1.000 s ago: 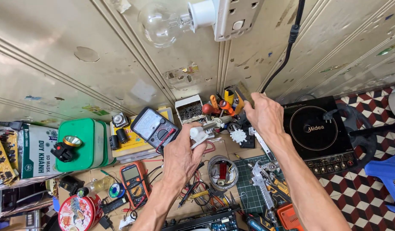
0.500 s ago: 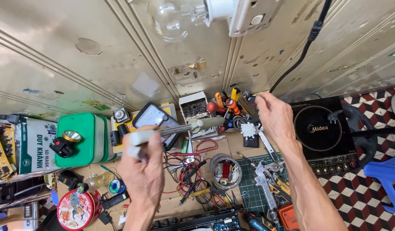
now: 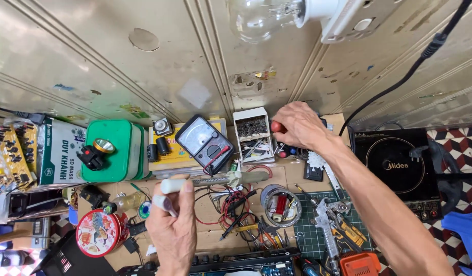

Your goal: The recorder is cleaning an electronic circuit board within a chassis using a brush, an air spray gun, and pliers.

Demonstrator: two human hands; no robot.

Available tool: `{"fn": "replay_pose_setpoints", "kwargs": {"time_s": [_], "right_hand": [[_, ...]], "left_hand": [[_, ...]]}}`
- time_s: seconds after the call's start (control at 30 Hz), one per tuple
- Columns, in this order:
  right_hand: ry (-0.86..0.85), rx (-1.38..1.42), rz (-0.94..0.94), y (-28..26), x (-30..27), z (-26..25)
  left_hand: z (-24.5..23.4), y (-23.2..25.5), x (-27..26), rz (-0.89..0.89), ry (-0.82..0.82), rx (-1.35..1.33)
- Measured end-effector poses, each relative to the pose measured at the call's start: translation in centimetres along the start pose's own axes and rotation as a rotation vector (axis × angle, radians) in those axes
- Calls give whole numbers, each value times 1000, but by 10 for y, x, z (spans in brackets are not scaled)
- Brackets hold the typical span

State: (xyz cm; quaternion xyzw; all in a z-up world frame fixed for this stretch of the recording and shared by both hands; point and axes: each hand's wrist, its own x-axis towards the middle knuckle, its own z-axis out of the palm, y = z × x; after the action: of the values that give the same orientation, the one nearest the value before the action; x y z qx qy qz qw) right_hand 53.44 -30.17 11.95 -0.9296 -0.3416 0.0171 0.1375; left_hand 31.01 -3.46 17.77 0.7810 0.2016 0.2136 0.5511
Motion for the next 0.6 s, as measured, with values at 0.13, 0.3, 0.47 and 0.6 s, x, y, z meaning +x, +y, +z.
{"fn": "replay_pose_setpoints", "kwargs": {"time_s": [0.13,0.3,0.47,0.6], "right_hand": [[89,-65,136,6,-25,-19],[266,6,241,-7,-49,-22],[299,46,280,-17,-53,-24],[398,95,302,-23,-54,-39]], "left_hand": [[3,5,-2,-22,-28,66],[5,12,3,-78,-61,61],[5,7,6,-84,-68,67],[6,5,6,-77,-81,63]]}}
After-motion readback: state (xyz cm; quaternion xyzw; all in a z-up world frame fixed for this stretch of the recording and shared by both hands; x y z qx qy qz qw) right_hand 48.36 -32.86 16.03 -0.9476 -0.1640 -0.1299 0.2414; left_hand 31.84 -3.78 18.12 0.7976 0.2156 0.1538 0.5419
